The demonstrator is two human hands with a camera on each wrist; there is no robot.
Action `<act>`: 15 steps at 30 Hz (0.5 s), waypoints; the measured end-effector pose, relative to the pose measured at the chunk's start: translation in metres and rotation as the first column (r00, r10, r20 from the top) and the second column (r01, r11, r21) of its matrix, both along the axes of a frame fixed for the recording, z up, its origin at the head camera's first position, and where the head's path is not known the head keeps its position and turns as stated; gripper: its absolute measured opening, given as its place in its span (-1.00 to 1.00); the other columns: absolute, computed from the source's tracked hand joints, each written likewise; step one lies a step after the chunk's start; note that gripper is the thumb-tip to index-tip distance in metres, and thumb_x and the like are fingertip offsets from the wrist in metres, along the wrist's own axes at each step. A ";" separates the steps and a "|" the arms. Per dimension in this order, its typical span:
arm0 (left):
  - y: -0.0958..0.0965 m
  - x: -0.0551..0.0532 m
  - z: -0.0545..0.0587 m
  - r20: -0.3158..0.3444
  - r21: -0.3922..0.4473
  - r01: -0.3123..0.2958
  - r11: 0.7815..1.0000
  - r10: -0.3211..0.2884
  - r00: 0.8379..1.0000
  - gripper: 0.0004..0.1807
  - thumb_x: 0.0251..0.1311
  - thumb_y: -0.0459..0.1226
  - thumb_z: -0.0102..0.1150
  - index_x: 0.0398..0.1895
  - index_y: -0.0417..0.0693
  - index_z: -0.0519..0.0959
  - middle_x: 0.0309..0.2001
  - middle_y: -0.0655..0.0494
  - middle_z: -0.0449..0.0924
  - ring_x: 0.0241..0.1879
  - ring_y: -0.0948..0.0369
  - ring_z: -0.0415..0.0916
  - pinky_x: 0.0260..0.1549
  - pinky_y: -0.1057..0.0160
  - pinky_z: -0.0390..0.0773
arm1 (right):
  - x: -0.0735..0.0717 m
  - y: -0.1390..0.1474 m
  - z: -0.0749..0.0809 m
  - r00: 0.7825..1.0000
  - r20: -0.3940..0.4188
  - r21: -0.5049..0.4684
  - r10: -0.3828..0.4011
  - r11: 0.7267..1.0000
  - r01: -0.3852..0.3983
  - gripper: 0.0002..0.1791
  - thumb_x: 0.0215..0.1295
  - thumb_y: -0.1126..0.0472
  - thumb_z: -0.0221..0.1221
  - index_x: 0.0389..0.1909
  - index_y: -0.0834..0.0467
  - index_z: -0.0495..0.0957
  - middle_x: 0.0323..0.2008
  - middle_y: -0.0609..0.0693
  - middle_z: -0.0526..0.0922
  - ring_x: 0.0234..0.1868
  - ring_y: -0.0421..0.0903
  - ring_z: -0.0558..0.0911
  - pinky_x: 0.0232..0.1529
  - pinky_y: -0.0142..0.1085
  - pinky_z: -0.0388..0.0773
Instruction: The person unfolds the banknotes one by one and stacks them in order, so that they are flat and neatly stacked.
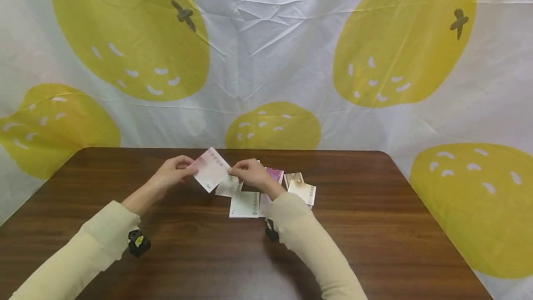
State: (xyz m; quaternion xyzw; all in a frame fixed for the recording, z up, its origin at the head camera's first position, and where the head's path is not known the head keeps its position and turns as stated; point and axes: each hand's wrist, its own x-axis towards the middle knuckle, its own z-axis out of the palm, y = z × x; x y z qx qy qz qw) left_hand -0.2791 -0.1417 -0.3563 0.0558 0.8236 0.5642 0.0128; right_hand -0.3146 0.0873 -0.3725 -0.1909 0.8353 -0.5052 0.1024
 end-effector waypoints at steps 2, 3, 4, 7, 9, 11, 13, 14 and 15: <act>0.003 0.001 -0.001 0.015 0.012 -0.004 1.000 0.004 1.000 -0.75 0.08 -0.37 0.10 -0.20 -0.36 0.41 -0.41 0.00 0.54 -0.45 0.03 0.42 -0.35 0.07 0.42 | 0.001 0.004 0.001 1.000 0.001 -0.004 0.000 1.000 0.000 -0.68 0.16 0.16 0.13 -0.32 0.40 0.52 -0.76 -0.06 0.35 -0.75 -0.24 0.25 -0.68 -0.43 0.18; 0.005 0.002 -0.001 0.019 0.018 -0.002 1.000 0.002 1.000 -0.75 0.08 -0.37 0.10 -0.19 -0.37 0.40 -0.41 0.00 0.54 -0.45 0.02 0.42 -0.35 0.06 0.43 | 0.002 0.006 0.001 1.000 0.003 -0.011 -0.002 1.000 0.002 -0.69 0.16 0.16 0.13 -0.31 0.39 0.53 -0.76 -0.06 0.35 -0.74 -0.24 0.26 -0.68 -0.43 0.18; 0.007 0.003 -0.002 0.028 0.029 -0.005 1.000 0.005 1.000 -0.75 0.08 -0.37 0.10 -0.20 -0.36 0.41 -0.42 0.00 0.54 -0.44 0.01 0.43 -0.34 0.05 0.43 | 0.002 0.008 0.001 1.000 0.006 -0.022 -0.003 1.000 0.003 -0.70 0.16 0.17 0.13 -0.30 0.39 0.53 -0.76 -0.06 0.36 -0.74 -0.24 0.27 -0.68 -0.43 0.19; 0.012 0.005 -0.003 0.038 0.057 -0.004 0.998 0.002 0.999 -0.75 0.07 -0.38 0.11 -0.20 -0.37 0.41 -0.44 0.02 0.55 -0.47 0.04 0.43 -0.34 0.05 0.43 | 0.004 0.012 0.000 1.000 0.015 -0.052 -0.009 0.999 0.010 -0.71 0.16 0.20 0.13 -0.28 0.40 0.51 -0.76 -0.07 0.38 -0.74 -0.25 0.30 -0.69 -0.44 0.20; 0.015 0.006 -0.004 0.038 0.077 0.004 0.997 -0.007 0.999 -0.75 0.07 -0.38 0.11 -0.21 -0.37 0.41 -0.44 0.03 0.56 -0.50 0.10 0.43 -0.35 0.07 0.43 | 0.006 0.016 -0.001 0.999 0.027 -0.076 -0.021 0.997 0.023 -0.72 0.15 0.22 0.14 -0.28 0.40 0.50 -0.76 -0.07 0.39 -0.73 -0.25 0.32 -0.69 -0.45 0.21; 0.019 0.008 -0.005 0.038 0.102 0.012 0.995 -0.016 0.999 -0.75 0.06 -0.38 0.12 -0.22 -0.37 0.41 -0.45 0.04 0.56 -0.53 0.15 0.42 -0.37 0.11 0.43 | 0.008 0.019 -0.001 0.999 0.041 -0.100 -0.036 0.994 0.039 -0.74 0.15 0.23 0.14 -0.30 0.40 0.50 -0.75 -0.07 0.39 -0.72 -0.25 0.33 -0.69 -0.45 0.22; 0.022 0.009 -0.006 0.039 0.125 0.022 0.992 -0.027 0.999 -0.75 0.05 -0.38 0.13 -0.22 -0.37 0.40 -0.46 0.05 0.56 -0.55 0.17 0.41 -0.40 0.15 0.43 | 0.011 0.023 -0.001 0.997 0.053 -0.123 -0.049 0.991 0.056 -0.75 0.14 0.23 0.14 -0.30 0.39 0.50 -0.74 -0.07 0.39 -0.71 -0.25 0.33 -0.69 -0.45 0.22; 0.024 0.010 -0.006 0.040 0.133 0.030 0.991 -0.036 0.999 -0.75 0.05 -0.39 0.12 -0.22 -0.37 0.40 -0.46 0.05 0.56 -0.55 0.18 0.40 -0.41 0.17 0.43 | 0.012 0.025 -0.001 0.997 0.058 -0.131 -0.055 0.989 0.062 -0.75 0.14 0.23 0.14 -0.31 0.38 0.50 -0.73 -0.07 0.40 -0.70 -0.25 0.33 -0.69 -0.45 0.22; 0.025 0.011 -0.007 0.041 0.138 0.038 0.990 -0.045 0.998 -0.75 0.06 -0.38 0.12 -0.22 -0.37 0.40 -0.46 0.05 0.56 -0.55 0.18 0.40 -0.42 0.19 0.42 | 0.014 0.027 0.000 0.997 0.060 -0.133 -0.058 0.989 0.066 -0.75 0.14 0.23 0.14 -0.30 0.37 0.50 -0.73 -0.06 0.40 -0.70 -0.24 0.33 -0.69 -0.45 0.21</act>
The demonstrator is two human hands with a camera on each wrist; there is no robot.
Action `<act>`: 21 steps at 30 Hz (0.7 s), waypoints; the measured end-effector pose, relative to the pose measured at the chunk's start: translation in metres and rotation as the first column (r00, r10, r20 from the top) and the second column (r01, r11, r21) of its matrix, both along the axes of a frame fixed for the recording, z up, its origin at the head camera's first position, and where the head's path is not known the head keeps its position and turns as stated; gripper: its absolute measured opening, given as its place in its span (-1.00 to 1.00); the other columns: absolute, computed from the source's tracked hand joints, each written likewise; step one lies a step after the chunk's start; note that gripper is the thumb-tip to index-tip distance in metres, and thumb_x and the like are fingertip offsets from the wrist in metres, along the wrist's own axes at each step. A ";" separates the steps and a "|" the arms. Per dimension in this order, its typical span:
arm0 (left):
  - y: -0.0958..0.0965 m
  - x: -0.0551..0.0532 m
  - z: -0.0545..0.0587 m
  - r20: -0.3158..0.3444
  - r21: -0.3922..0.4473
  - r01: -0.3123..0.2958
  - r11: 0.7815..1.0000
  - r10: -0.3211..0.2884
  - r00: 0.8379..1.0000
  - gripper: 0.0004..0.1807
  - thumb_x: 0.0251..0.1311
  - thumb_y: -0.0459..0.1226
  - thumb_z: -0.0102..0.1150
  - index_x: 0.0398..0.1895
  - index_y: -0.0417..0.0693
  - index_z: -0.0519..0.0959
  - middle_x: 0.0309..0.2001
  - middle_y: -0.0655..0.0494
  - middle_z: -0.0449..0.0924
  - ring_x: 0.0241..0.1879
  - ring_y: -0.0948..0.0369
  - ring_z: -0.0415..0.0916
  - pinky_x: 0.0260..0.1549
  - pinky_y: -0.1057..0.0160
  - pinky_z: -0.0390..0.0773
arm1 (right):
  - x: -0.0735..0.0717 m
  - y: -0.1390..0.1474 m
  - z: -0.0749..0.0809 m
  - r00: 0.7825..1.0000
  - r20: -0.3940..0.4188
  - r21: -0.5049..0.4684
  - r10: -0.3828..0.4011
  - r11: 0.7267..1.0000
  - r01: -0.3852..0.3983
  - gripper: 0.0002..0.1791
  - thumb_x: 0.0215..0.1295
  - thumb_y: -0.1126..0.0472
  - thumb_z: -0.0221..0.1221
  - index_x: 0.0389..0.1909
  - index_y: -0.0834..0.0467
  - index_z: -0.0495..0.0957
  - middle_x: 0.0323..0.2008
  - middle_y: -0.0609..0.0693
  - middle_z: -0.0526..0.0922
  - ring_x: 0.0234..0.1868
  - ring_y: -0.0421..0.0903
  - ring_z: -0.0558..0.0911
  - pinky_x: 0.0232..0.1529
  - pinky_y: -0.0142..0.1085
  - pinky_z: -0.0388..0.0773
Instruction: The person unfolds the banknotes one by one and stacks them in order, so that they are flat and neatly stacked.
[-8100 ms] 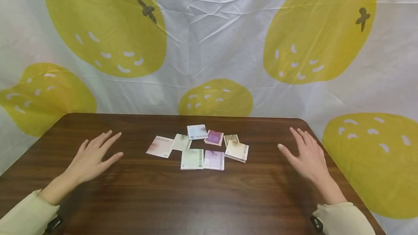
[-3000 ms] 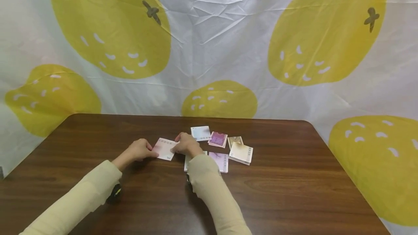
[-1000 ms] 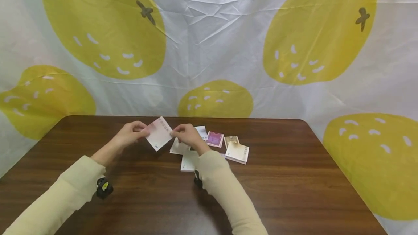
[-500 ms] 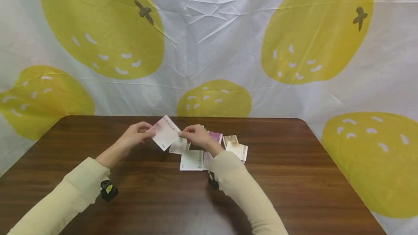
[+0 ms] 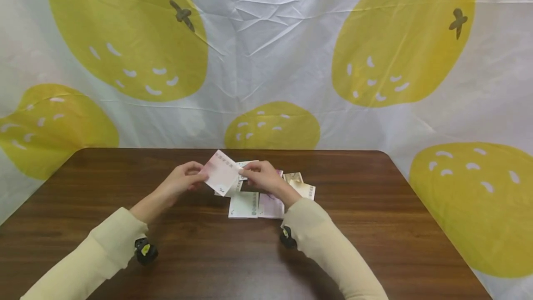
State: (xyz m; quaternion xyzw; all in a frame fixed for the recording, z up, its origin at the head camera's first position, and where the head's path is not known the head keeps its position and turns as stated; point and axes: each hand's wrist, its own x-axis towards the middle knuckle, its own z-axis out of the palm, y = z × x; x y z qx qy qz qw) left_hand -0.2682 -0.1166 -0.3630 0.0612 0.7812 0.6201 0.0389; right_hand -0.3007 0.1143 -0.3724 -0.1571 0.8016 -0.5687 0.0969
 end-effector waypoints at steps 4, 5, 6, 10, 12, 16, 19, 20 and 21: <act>0.005 0.003 -0.002 0.018 -0.001 0.014 1.000 -0.014 1.000 -0.75 0.06 -0.38 0.12 -0.22 -0.35 0.40 -0.46 0.05 0.56 -0.53 0.12 0.41 -0.43 0.19 0.41 | 0.005 0.007 0.003 1.000 0.015 -0.002 -0.014 1.000 0.014 -0.74 0.14 0.21 0.15 -0.28 0.36 0.51 -0.70 -0.07 0.41 -0.68 -0.24 0.34 -0.70 -0.45 0.21; 0.006 0.003 -0.002 0.022 -0.005 0.015 1.000 -0.015 1.000 -0.76 0.06 -0.37 0.12 -0.23 -0.34 0.41 -0.46 0.05 0.56 -0.52 0.11 0.41 -0.42 0.18 0.41 | 0.006 0.009 0.004 1.000 0.021 0.004 -0.020 1.000 0.020 -0.73 0.14 0.21 0.15 -0.26 0.36 0.51 -0.69 -0.07 0.41 -0.67 -0.23 0.35 -0.69 -0.44 0.22; 0.007 0.004 -0.002 0.026 -0.006 0.016 1.000 -0.016 1.000 -0.76 0.07 -0.36 0.12 -0.23 -0.34 0.41 -0.47 0.05 0.56 -0.51 0.09 0.42 -0.40 0.16 0.41 | 0.008 0.011 0.006 0.999 0.025 0.011 -0.025 1.000 0.025 -0.73 0.15 0.22 0.14 -0.26 0.37 0.50 -0.69 -0.06 0.42 -0.66 -0.22 0.36 -0.68 -0.44 0.24; 0.012 0.006 -0.003 0.035 -0.031 0.030 0.999 -0.029 0.999 -0.79 0.09 -0.32 0.11 -0.26 -0.30 0.44 -0.47 0.05 0.54 -0.41 -0.05 0.44 -0.33 0.05 0.41 | 0.012 0.019 0.009 0.999 0.023 0.009 -0.035 0.999 0.035 -0.73 0.15 0.22 0.14 -0.25 0.36 0.51 -0.66 -0.06 0.43 -0.62 -0.22 0.38 -0.64 -0.43 0.28; 0.015 0.008 -0.003 0.033 -0.040 0.039 0.998 -0.037 0.999 -0.80 0.10 -0.31 0.11 -0.27 -0.28 0.46 -0.48 0.03 0.54 -0.38 -0.08 0.43 -0.31 0.03 0.40 | 0.014 0.024 0.009 0.999 0.018 0.002 -0.036 0.999 0.036 -0.74 0.14 0.21 0.14 -0.27 0.36 0.51 -0.66 -0.06 0.43 -0.63 -0.23 0.37 -0.63 -0.44 0.29; 0.024 0.015 -0.003 0.034 -0.033 0.038 0.999 -0.037 0.999 -0.82 0.10 -0.31 0.11 -0.29 -0.27 0.47 -0.50 0.01 0.53 -0.38 -0.10 0.43 -0.32 0.03 0.41 | 0.020 0.031 0.007 0.999 0.015 0.010 -0.039 0.999 0.039 -0.74 0.13 0.17 0.16 -0.31 0.32 0.51 -0.66 -0.07 0.42 -0.63 -0.24 0.37 -0.62 -0.44 0.30; 0.033 0.019 -0.003 0.031 0.013 0.025 1.000 -0.025 0.999 -0.82 0.10 -0.34 0.11 -0.29 -0.29 0.47 -0.54 0.03 0.52 -0.42 -0.05 0.44 -0.33 0.04 0.42 | 0.026 0.035 0.006 0.999 0.002 0.027 -0.034 0.999 0.034 -0.76 0.12 0.15 0.16 -0.37 0.29 0.49 -0.71 -0.07 0.38 -0.67 -0.23 0.34 -0.65 -0.44 0.26; 0.036 0.020 -0.004 0.032 0.036 0.021 0.999 -0.022 0.999 -0.83 0.09 -0.35 0.11 -0.29 -0.31 0.47 -0.55 0.04 0.52 -0.44 -0.04 0.44 -0.33 0.04 0.43 | 0.028 0.037 0.005 1.000 -0.008 0.027 -0.026 0.999 0.026 -0.76 0.12 0.15 0.16 -0.39 0.29 0.49 -0.73 -0.07 0.36 -0.69 -0.23 0.32 -0.66 -0.43 0.25; 0.038 0.021 -0.004 0.034 0.055 0.015 0.998 -0.017 0.999 -0.83 0.09 -0.35 0.10 -0.29 -0.31 0.47 -0.55 0.05 0.52 -0.45 0.00 0.44 -0.34 0.06 0.44 | 0.029 0.039 0.004 1.000 -0.017 0.025 -0.019 1.000 0.019 -0.77 0.13 0.15 0.16 -0.40 0.28 0.48 -0.74 -0.07 0.35 -0.71 -0.23 0.31 -0.67 -0.43 0.23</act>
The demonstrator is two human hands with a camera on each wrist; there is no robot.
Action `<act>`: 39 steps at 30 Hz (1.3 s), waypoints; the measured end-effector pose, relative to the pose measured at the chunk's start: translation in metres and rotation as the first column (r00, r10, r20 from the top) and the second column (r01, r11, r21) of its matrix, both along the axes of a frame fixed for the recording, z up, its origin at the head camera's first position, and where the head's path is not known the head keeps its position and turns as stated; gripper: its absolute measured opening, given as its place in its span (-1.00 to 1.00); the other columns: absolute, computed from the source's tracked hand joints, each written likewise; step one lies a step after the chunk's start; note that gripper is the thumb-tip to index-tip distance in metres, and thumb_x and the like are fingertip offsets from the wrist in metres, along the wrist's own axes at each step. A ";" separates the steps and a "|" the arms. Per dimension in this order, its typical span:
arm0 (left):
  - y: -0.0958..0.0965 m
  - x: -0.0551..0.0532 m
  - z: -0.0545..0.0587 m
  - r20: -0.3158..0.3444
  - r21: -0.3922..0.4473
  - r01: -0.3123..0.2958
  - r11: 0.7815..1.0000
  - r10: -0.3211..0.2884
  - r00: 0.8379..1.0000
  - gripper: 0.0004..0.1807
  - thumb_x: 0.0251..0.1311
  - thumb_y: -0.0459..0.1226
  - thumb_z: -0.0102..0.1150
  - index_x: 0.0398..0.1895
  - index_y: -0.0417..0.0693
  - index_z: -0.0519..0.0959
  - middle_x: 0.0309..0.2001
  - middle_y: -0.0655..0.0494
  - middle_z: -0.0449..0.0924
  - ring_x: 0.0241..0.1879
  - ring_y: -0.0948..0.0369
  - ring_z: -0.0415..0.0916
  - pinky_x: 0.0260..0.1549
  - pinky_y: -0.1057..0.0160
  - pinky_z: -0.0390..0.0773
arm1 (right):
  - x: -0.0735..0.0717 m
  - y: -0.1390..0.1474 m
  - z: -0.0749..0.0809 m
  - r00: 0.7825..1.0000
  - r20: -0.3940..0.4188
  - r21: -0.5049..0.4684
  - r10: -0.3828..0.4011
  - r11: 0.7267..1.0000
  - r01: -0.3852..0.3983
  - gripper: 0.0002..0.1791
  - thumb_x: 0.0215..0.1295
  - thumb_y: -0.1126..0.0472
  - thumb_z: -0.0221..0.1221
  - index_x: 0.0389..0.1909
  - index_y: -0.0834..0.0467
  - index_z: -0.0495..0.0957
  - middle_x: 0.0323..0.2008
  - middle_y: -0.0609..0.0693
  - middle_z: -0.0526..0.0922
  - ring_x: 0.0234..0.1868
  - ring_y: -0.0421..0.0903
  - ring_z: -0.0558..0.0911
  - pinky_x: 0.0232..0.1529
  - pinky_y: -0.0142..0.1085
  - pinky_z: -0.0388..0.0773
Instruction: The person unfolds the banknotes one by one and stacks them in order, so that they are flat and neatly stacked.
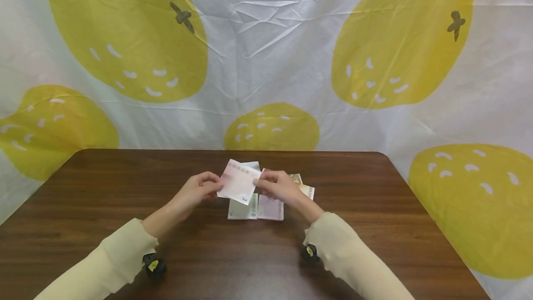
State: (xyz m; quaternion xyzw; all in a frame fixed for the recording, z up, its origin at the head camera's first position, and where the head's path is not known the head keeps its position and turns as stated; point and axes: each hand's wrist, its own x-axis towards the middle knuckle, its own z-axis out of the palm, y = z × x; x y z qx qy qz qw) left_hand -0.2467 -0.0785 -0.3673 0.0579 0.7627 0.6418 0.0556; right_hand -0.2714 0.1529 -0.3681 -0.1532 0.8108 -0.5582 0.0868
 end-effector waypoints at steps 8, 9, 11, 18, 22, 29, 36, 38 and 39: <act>0.015 0.006 -0.007 0.049 0.112 -0.043 0.993 0.038 0.998 -0.89 0.06 -0.39 0.12 -0.36 -0.28 0.47 -0.51 0.06 0.50 -0.53 0.13 0.43 -0.37 0.13 0.45 | 0.015 0.013 0.000 0.999 -0.026 -0.054 0.040 0.998 -0.041 -0.76 0.18 0.19 0.12 -0.37 0.34 0.50 -0.78 -0.06 0.30 -0.77 -0.24 0.24 -0.72 -0.43 0.16; 0.016 0.007 -0.008 0.046 0.109 -0.038 0.993 0.033 0.998 -0.88 0.06 -0.38 0.12 -0.36 -0.29 0.46 -0.49 0.05 0.51 -0.52 0.13 0.43 -0.36 0.12 0.45 | 0.018 0.014 0.002 0.999 -0.026 -0.056 0.041 0.998 -0.043 -0.77 0.18 0.20 0.11 -0.38 0.34 0.50 -0.78 -0.06 0.30 -0.77 -0.24 0.24 -0.72 -0.43 0.17; 0.019 0.009 -0.009 0.035 0.087 -0.024 0.996 0.021 0.999 -0.87 0.06 -0.37 0.13 -0.35 -0.28 0.46 -0.45 0.03 0.52 -0.51 0.11 0.44 -0.36 0.12 0.46 | 0.025 0.015 0.009 0.998 -0.045 -0.049 0.044 0.998 -0.047 -0.79 0.19 0.24 0.10 -0.40 0.37 0.48 -0.77 -0.06 0.30 -0.76 -0.24 0.24 -0.71 -0.43 0.18; 0.024 0.016 -0.008 -0.117 -0.016 0.039 0.999 -0.041 0.992 -0.72 0.00 -0.40 0.20 -0.21 -0.26 0.39 -0.56 0.02 0.53 -0.61 0.11 0.37 -0.60 0.28 0.37 | 0.050 0.015 0.034 0.993 -0.113 0.087 0.022 0.996 -0.012 -0.83 0.18 0.31 0.09 -0.43 0.39 0.49 -0.74 -0.08 0.31 -0.70 -0.25 0.26 -0.67 -0.45 0.19; 0.025 0.017 -0.007 -0.232 -0.085 0.028 0.996 -0.047 0.972 -0.50 -0.05 -0.42 0.23 0.00 -0.13 0.32 -0.56 0.08 0.50 -0.67 0.21 0.34 -0.68 0.34 0.31 | 0.058 0.016 0.040 0.988 -0.146 0.157 0.046 0.987 -0.023 -0.83 0.17 0.33 0.10 -0.48 0.39 0.48 -0.75 -0.09 0.30 -0.69 -0.26 0.24 -0.64 -0.45 0.18; 0.029 0.022 -0.007 -0.445 -0.253 0.010 0.967 -0.125 0.887 -0.46 -0.08 -0.44 0.24 0.07 -0.07 0.41 -0.42 0.07 0.44 -0.60 0.24 0.34 -0.62 0.35 0.35 | 0.054 0.019 0.026 0.980 -0.161 0.133 0.118 0.986 -0.097 -0.85 0.17 0.33 0.09 -0.51 0.35 0.48 -0.77 -0.10 0.27 -0.72 -0.28 0.23 -0.68 -0.44 0.14; 0.032 0.025 -0.007 -0.505 -0.259 0.005 0.966 -0.140 0.852 -0.65 -0.08 -0.48 0.22 -0.13 -0.19 0.54 -0.34 0.05 0.42 -0.55 0.23 0.34 -0.56 0.35 0.40 | 0.046 0.023 0.012 0.984 -0.140 0.128 0.113 0.987 -0.095 -0.86 0.16 0.29 0.11 -0.48 0.31 0.51 -0.76 -0.10 0.29 -0.72 -0.27 0.25 -0.70 -0.45 0.16; 0.032 0.025 -0.006 -0.511 -0.248 -0.003 0.969 -0.128 0.850 -0.70 -0.07 -0.47 0.22 -0.18 -0.19 0.56 -0.37 0.06 0.43 -0.53 0.23 0.36 -0.55 0.35 0.42 | 0.049 0.022 0.016 0.983 -0.142 0.119 0.120 0.988 -0.103 -0.86 0.17 0.31 0.11 -0.48 0.32 0.51 -0.76 -0.10 0.29 -0.73 -0.28 0.25 -0.71 -0.45 0.17; 0.032 0.025 -0.006 -0.510 -0.242 -0.004 0.970 -0.124 0.851 -0.74 -0.05 -0.45 0.21 -0.21 -0.19 0.57 -0.40 0.08 0.43 -0.53 0.23 0.37 -0.55 0.34 0.42 | 0.051 0.021 0.019 0.982 -0.141 0.114 0.124 0.988 -0.108 -0.86 0.17 0.32 0.10 -0.49 0.33 0.50 -0.77 -0.10 0.29 -0.73 -0.28 0.24 -0.71 -0.45 0.16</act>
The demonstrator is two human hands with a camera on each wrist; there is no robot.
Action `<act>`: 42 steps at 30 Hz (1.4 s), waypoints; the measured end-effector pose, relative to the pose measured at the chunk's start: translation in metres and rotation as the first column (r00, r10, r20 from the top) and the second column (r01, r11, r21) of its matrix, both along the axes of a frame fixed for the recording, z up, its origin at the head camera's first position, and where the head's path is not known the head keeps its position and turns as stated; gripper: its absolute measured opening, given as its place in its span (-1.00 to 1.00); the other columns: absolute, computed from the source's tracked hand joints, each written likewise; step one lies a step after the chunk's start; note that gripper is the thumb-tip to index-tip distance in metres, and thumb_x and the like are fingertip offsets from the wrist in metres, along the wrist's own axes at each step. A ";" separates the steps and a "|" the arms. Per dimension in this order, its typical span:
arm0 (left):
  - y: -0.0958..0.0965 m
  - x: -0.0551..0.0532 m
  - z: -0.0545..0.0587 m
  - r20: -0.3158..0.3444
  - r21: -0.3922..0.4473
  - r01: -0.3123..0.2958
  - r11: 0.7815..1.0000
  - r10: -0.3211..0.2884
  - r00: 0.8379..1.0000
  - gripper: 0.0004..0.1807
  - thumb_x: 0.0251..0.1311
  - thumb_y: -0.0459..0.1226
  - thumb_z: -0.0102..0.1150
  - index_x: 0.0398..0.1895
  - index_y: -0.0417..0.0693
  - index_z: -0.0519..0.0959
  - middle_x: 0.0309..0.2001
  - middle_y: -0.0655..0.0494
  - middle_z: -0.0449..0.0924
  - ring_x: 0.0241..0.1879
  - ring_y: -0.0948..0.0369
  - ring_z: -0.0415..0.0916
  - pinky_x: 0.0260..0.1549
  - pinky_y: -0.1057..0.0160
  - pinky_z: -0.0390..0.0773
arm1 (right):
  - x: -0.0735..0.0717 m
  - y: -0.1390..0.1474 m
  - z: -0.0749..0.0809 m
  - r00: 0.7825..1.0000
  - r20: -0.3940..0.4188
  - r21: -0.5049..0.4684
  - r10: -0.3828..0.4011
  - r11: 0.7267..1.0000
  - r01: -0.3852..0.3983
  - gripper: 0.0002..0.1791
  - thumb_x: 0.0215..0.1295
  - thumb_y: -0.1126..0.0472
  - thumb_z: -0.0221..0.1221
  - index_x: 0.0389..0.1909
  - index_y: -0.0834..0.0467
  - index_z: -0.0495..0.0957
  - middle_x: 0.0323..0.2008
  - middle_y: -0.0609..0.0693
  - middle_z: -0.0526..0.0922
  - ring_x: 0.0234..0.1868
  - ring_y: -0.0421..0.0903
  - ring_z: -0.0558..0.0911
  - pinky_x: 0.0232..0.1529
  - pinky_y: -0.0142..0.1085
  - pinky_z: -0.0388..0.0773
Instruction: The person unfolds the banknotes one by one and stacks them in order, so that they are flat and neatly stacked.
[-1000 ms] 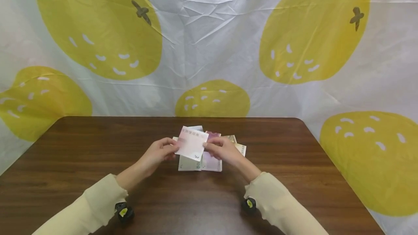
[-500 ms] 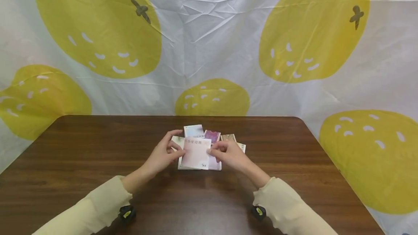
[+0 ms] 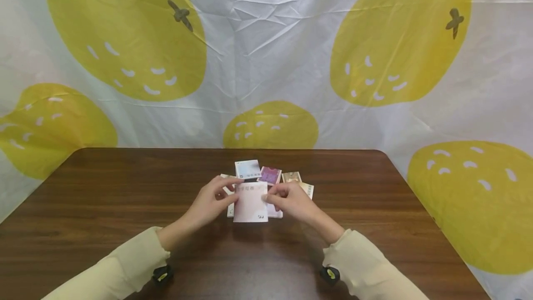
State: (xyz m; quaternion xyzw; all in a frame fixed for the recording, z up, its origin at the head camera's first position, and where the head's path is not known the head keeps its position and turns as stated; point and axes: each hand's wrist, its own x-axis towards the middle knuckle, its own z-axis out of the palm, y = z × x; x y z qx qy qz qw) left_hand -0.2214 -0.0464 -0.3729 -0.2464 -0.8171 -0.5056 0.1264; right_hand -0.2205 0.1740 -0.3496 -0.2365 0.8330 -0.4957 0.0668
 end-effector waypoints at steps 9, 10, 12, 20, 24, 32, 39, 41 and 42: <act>0.001 -0.002 0.002 0.211 0.107 0.043 0.993 -0.065 0.975 -0.89 0.09 -0.31 0.14 -0.38 -0.20 0.51 -0.60 0.02 0.46 -0.66 0.24 0.36 -0.64 0.26 0.40 | 0.002 0.002 -0.003 0.999 0.037 -0.054 0.031 0.998 -0.029 -0.82 0.17 0.28 0.10 -0.50 0.35 0.49 -0.78 -0.10 0.28 -0.76 -0.27 0.24 -0.75 -0.43 0.15; 0.001 0.000 0.005 0.225 0.118 0.049 0.992 -0.075 0.972 -0.90 0.09 -0.33 0.13 -0.40 -0.24 0.51 -0.60 0.00 0.46 -0.66 0.22 0.36 -0.64 0.26 0.40 | 0.000 0.004 -0.006 0.999 0.039 -0.055 0.030 0.998 -0.028 -0.81 0.17 0.26 0.11 -0.50 0.34 0.49 -0.78 -0.10 0.28 -0.76 -0.26 0.24 -0.75 -0.43 0.15; 0.001 0.004 0.011 0.266 0.148 0.058 0.987 -0.096 0.959 -0.90 0.09 -0.37 0.11 -0.41 -0.29 0.49 -0.58 0.00 0.46 -0.66 0.21 0.36 -0.61 0.22 0.41 | -0.003 0.005 -0.011 0.998 0.050 -0.058 0.025 0.998 -0.022 -0.79 0.17 0.20 0.13 -0.50 0.29 0.50 -0.78 -0.09 0.29 -0.76 -0.26 0.25 -0.76 -0.43 0.16; -0.003 0.000 0.012 0.427 0.269 0.067 0.961 -0.181 0.886 -0.86 0.13 -0.39 0.06 -0.36 -0.38 0.45 -0.53 0.04 0.46 -0.61 0.23 0.34 -0.56 0.21 0.41 | -0.002 0.006 -0.011 0.996 0.087 -0.138 0.015 0.990 -0.003 -0.80 0.18 0.26 0.10 -0.47 0.36 0.48 -0.76 -0.02 0.29 -0.75 -0.23 0.25 -0.73 -0.43 0.17; -0.004 -0.007 0.002 0.450 0.304 0.061 0.951 -0.200 0.870 -0.83 0.15 -0.34 0.06 -0.36 -0.35 0.46 -0.53 0.04 0.45 -0.60 0.23 0.34 -0.54 0.23 0.43 | -0.001 0.007 -0.012 0.996 0.089 -0.155 0.005 0.988 0.009 -0.80 0.19 0.25 0.10 -0.47 0.35 0.48 -0.76 0.02 0.29 -0.74 -0.21 0.25 -0.72 -0.40 0.18; -0.004 -0.005 0.003 0.471 0.379 0.063 0.923 -0.251 0.846 -0.61 0.24 -0.18 -0.10 -0.34 -0.45 0.42 -0.52 0.04 0.43 -0.60 0.25 0.39 -0.56 0.26 0.45 | 0.000 0.008 -0.010 0.991 0.115 -0.135 -0.064 0.988 0.079 -0.79 0.15 0.26 0.13 -0.44 0.39 0.48 -0.75 -0.01 0.33 -0.74 -0.23 0.28 -0.71 -0.42 0.21; -0.010 -0.002 0.005 0.478 0.290 0.077 0.954 -0.214 0.852 -0.49 0.25 -0.05 -0.17 -0.25 -0.39 0.50 -0.31 -0.08 0.53 -0.41 0.23 0.46 -0.38 0.21 0.46 | 0.000 0.013 -0.009 0.990 0.119 -0.154 -0.072 0.984 0.090 -0.80 0.16 0.30 0.10 -0.44 0.42 0.46 -0.74 -0.03 0.33 -0.74 -0.25 0.27 -0.70 -0.40 0.22; -0.013 -0.001 0.004 0.454 0.247 0.068 0.967 -0.177 0.873 -0.55 0.24 -0.09 -0.13 -0.21 -0.35 0.53 -0.23 -0.07 0.54 -0.32 0.24 0.42 -0.29 0.23 0.40 | 0.000 0.015 -0.009 0.988 0.128 -0.158 -0.083 0.982 0.103 -0.81 0.16 0.28 0.11 -0.46 0.39 0.45 -0.74 -0.05 0.33 -0.74 -0.25 0.27 -0.70 -0.40 0.21; -0.014 -0.001 0.004 0.438 0.230 0.065 0.971 -0.163 0.884 -0.60 0.23 -0.14 -0.10 -0.19 -0.34 0.53 -0.21 -0.06 0.54 -0.29 0.23 0.41 -0.27 0.25 0.37 | 0.000 0.016 -0.009 0.987 0.132 -0.159 -0.088 0.981 0.108 -0.81 0.16 0.27 0.11 -0.47 0.37 0.45 -0.75 -0.06 0.33 -0.74 -0.24 0.26 -0.70 -0.40 0.21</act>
